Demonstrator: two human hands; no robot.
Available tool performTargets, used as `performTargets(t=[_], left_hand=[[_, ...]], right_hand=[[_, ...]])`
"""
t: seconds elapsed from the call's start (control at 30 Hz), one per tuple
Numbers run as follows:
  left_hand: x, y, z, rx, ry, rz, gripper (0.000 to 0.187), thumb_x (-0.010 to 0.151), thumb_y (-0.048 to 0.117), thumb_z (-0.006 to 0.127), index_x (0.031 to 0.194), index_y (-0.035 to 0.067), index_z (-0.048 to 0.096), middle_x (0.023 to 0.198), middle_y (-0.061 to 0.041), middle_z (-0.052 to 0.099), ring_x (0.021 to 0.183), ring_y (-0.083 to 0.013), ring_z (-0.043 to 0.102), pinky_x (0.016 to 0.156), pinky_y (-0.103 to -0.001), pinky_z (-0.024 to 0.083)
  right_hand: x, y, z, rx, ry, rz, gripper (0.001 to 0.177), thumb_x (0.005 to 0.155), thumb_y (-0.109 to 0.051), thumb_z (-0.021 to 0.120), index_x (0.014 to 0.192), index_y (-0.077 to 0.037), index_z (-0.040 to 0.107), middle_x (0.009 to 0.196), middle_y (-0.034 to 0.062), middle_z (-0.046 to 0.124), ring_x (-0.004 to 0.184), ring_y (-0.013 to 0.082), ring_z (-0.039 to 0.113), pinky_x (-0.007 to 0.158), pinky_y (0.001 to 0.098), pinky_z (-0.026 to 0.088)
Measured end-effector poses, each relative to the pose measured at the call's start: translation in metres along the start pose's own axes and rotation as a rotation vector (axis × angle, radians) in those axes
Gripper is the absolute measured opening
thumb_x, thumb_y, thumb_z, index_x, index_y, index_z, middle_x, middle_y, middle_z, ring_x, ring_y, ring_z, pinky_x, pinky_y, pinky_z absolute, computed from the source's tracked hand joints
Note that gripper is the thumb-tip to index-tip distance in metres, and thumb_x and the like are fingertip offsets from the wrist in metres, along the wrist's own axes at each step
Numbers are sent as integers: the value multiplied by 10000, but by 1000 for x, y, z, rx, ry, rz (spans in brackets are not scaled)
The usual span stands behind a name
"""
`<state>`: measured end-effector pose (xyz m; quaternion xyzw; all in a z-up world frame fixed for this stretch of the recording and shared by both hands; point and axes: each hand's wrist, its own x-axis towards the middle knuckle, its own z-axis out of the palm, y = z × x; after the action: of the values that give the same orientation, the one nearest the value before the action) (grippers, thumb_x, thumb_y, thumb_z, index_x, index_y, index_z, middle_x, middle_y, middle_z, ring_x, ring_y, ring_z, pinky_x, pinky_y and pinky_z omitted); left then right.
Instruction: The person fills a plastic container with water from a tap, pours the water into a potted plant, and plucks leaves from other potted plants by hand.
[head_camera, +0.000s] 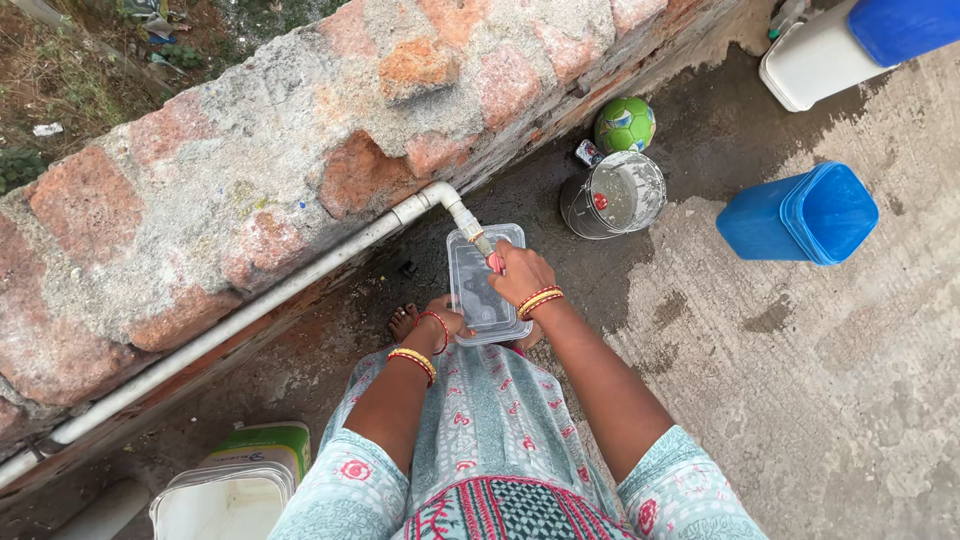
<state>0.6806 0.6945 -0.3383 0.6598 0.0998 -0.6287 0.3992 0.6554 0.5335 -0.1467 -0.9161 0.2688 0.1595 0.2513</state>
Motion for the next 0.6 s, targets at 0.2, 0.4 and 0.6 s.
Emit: performTargets(t=[0.2, 0.4, 0.6], left_hand=[[-6, 5, -2, -134, -37, -4, 936, 678, -246, 757, 1491, 136, 492, 1391, -112, 611, 1177, -278, 668, 830, -363, 643], [-14, 18, -6, -124, -31, -29, 922, 691, -248, 737, 1493, 134, 488, 1392, -92, 618, 1161, -274, 681, 846, -364, 652], [-25, 39, -15, -33, -9, -31, 931, 714, -221, 761, 1509, 153, 453, 1426, -60, 604, 1193, -274, 654, 875, -365, 634]], right_hand=[[-20, 16, 5, 59, 92, -111, 309, 808, -287, 737, 1002, -91, 598, 862, 159, 718, 801, 393, 698, 695, 519, 552], [-43, 80, 57, 271, 230, -20, 326, 822, -300, 796, 1020, -79, 662, 902, 109, 723, 775, 259, 717, 702, 410, 581], [-46, 121, 101, 511, 341, 283, 407, 768, -220, 841, 1101, -63, 668, 1033, 88, 716, 860, 202, 711, 753, 369, 585]])
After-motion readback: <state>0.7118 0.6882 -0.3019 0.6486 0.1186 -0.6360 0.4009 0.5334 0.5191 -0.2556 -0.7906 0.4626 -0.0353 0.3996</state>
